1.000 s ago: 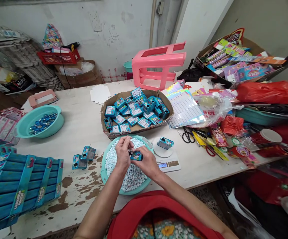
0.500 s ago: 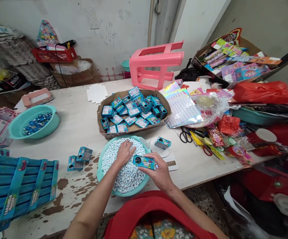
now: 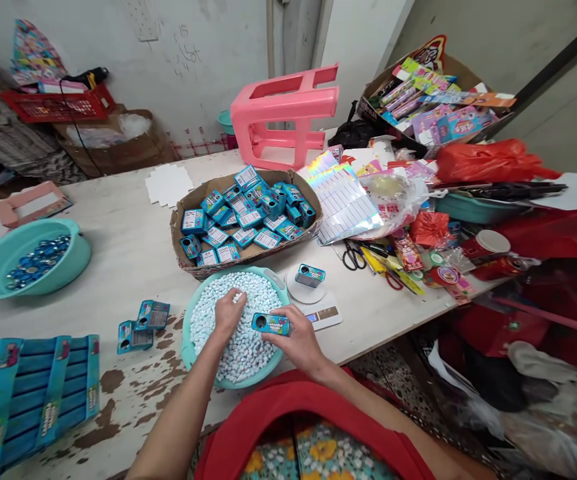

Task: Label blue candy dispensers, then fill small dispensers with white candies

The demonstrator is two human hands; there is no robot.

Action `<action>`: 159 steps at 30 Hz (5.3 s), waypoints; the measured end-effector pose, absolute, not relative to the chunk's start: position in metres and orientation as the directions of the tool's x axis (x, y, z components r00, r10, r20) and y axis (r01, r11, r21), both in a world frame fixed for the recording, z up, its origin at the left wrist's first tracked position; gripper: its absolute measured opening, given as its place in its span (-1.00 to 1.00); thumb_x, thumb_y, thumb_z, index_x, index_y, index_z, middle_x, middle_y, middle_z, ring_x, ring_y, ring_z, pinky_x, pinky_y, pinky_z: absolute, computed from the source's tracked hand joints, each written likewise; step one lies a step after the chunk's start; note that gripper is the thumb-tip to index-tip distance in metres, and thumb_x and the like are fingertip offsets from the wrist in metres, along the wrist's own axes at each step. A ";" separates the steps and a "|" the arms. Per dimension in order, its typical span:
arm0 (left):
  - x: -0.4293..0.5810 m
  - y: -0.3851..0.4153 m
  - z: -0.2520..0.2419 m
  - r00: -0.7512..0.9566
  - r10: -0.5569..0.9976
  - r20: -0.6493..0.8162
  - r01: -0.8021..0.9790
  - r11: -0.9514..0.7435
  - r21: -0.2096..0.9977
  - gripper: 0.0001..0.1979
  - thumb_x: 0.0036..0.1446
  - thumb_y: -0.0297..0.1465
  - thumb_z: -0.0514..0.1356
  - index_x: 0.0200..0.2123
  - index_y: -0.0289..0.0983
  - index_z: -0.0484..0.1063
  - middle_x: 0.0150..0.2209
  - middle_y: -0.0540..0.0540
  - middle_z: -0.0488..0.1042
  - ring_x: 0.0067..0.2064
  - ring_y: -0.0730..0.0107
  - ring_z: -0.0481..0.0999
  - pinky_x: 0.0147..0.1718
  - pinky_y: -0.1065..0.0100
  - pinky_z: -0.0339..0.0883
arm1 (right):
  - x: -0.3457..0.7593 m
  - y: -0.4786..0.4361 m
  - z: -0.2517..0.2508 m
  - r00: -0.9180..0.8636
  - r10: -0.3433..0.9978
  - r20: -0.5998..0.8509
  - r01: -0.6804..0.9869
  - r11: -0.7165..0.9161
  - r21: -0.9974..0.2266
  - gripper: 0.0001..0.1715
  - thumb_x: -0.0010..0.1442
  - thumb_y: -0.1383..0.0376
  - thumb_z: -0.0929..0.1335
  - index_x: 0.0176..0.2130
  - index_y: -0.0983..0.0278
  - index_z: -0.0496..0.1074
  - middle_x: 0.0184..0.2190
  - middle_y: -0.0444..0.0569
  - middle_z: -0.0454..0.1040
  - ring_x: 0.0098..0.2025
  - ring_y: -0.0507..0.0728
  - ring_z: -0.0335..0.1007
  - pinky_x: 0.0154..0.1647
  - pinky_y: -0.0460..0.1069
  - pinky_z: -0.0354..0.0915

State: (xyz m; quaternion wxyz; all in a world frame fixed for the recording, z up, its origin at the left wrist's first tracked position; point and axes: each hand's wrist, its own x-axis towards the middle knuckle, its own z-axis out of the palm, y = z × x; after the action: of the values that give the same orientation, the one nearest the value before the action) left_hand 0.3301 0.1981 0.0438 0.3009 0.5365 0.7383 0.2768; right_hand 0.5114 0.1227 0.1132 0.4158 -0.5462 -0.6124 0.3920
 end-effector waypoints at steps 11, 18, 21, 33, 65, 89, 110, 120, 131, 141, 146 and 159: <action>0.348 0.184 0.145 -0.184 0.906 -0.381 -0.568 0.218 0.794 -0.72 -0.10 -0.22 0.22 -0.47 -0.28 0.25 -0.54 0.04 0.34 -0.53 0.48 0.41 -0.56 0.46 0.23 | 0.476 0.145 0.122 -0.179 0.979 0.099 0.524 0.180 -0.833 -0.62 -0.10 0.32 0.48 -0.21 0.20 0.41 -0.27 -0.08 0.41 -0.18 0.16 0.36 -0.17 0.01 0.28; 0.355 0.182 0.156 -0.336 0.911 -0.238 -0.551 0.015 0.835 -0.74 -0.05 -0.27 0.23 -0.56 -0.31 0.26 -0.56 0.05 0.34 -0.49 0.45 0.46 -0.46 0.42 0.32 | 0.470 0.150 0.135 -0.176 0.971 0.159 0.528 0.229 -0.818 -0.61 -0.09 0.30 0.48 -0.21 0.21 0.41 -0.28 -0.07 0.42 -0.18 0.15 0.37 -0.15 0.02 0.27; 0.354 0.183 0.162 -0.381 0.899 -0.215 -0.510 -0.010 0.860 -0.73 -0.04 -0.28 0.23 -0.57 -0.31 0.26 -0.57 0.06 0.33 -0.51 0.48 0.43 -0.48 0.43 0.31 | 0.468 0.151 0.141 -0.183 0.966 0.184 0.521 0.254 -0.815 -0.61 -0.09 0.27 0.48 -0.21 0.21 0.41 -0.28 -0.07 0.43 -0.18 0.16 0.37 -0.16 0.02 0.28; 0.358 0.186 0.154 -0.388 0.904 -0.182 -0.350 0.039 0.936 -0.69 -0.01 -0.23 0.22 -0.60 -0.30 0.23 -0.63 0.08 0.28 -0.59 0.57 0.31 -0.58 0.50 0.19 | 0.469 0.156 0.134 -0.168 0.971 0.172 0.503 0.234 -0.832 -0.58 -0.14 0.30 0.50 -0.20 0.20 0.44 -0.28 -0.09 0.43 -0.20 0.14 0.38 -0.17 0.01 0.28; 0.346 0.208 0.155 -0.258 0.929 -0.265 -0.502 0.106 0.859 -0.77 -0.04 -0.36 0.28 -0.48 -0.28 0.24 -0.69 0.17 0.13 -0.72 0.71 0.10 -0.79 0.62 -0.09 | 0.480 0.156 0.124 -0.110 0.988 0.112 0.340 0.143 -0.930 -0.51 -0.19 0.26 0.54 -0.20 0.20 0.44 -0.29 -0.11 0.43 -0.19 0.12 0.38 -0.14 -0.01 0.29; 0.506 0.307 0.091 0.509 0.814 -0.279 0.774 -0.291 0.563 -0.86 -0.08 -0.57 0.11 -0.49 -0.30 0.46 -0.31 -0.13 0.39 -0.25 0.30 0.40 -0.29 0.37 0.21 | 0.646 0.073 0.107 0.371 0.925 -0.084 0.183 -0.161 -0.970 -0.65 -0.06 0.21 0.46 -0.22 0.22 0.45 -0.26 -0.02 0.44 -0.21 0.18 0.41 -0.21 0.05 0.38; 0.450 0.286 0.106 0.266 0.962 -0.056 0.829 -0.199 0.523 -0.81 0.08 -0.34 0.06 -0.27 -0.20 0.43 -0.27 -0.06 0.51 -0.25 0.30 0.45 -0.26 0.37 0.22 | 0.680 0.062 0.097 0.475 0.871 -0.122 0.237 -0.260 -0.936 -0.59 -0.08 0.12 0.44 -0.22 0.25 0.45 -0.25 0.00 0.44 -0.21 0.18 0.38 -0.17 0.07 0.33; 0.373 0.193 0.056 0.103 0.970 -0.219 0.993 -0.087 0.079 -0.64 0.20 -0.17 -0.06 -0.13 -0.28 0.32 -0.11 -0.26 0.38 -0.06 0.09 0.35 -0.21 0.27 0.21 | 0.675 0.055 0.093 0.493 0.856 -0.157 0.283 -0.329 -0.901 -0.50 -0.08 0.07 0.44 -0.17 0.28 0.43 -0.21 0.02 0.45 -0.19 0.19 0.38 -0.12 0.10 0.29; 0.347 0.198 0.067 0.122 0.953 -0.277 0.968 -0.052 0.247 -0.78 0.18 -0.33 -0.05 -0.31 -0.23 0.36 -0.22 -0.14 0.46 -0.23 0.25 0.43 -0.33 0.36 0.15 | 0.661 0.051 0.093 0.463 0.873 -0.151 0.269 -0.301 -0.915 -0.51 -0.08 0.09 0.45 -0.17 0.29 0.43 -0.21 0.02 0.45 -0.19 0.18 0.37 -0.13 0.09 0.29; 0.361 0.234 0.072 -0.002 0.836 -0.549 0.336 0.518 0.787 -0.68 -0.08 -0.14 0.18 -0.43 -0.30 0.31 -0.52 0.00 0.33 -0.60 0.56 0.20 -0.61 0.48 -0.01 | 0.672 0.050 0.086 0.499 0.847 -0.185 0.252 -0.346 -0.904 -0.53 -0.08 0.10 0.45 -0.18 0.27 0.43 -0.21 0.01 0.45 -0.19 0.19 0.38 -0.12 0.09 0.28; 0.422 0.260 0.085 0.282 0.803 -0.525 0.286 0.452 0.845 -0.77 -0.07 -0.30 0.17 -0.34 -0.30 0.29 -0.49 0.00 0.36 -0.57 0.57 0.25 -0.59 0.49 0.02 | 0.680 0.057 0.085 0.510 0.834 -0.212 0.216 -0.363 -0.906 -0.54 -0.07 0.10 0.44 -0.19 0.28 0.43 -0.22 0.01 0.45 -0.22 0.19 0.39 -0.15 0.07 0.30; 0.504 0.307 0.072 0.431 0.864 -0.261 0.816 -0.249 0.522 -0.71 -0.12 -0.30 0.26 -0.26 -0.21 0.37 -0.45 -0.02 0.43 -0.38 0.34 0.40 -0.45 0.42 0.07 | 0.701 0.070 0.072 0.528 0.823 -0.209 0.195 -0.357 -0.913 -0.54 -0.07 0.12 0.45 -0.18 0.28 0.42 -0.21 0.01 0.44 -0.20 0.18 0.38 -0.14 0.08 0.31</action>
State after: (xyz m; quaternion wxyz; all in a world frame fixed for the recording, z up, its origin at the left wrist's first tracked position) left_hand 0.5037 0.3074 0.0721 0.3039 0.7893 0.5321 0.0393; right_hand 0.7013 0.0698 0.0720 0.4533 -0.7475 -0.3404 0.3463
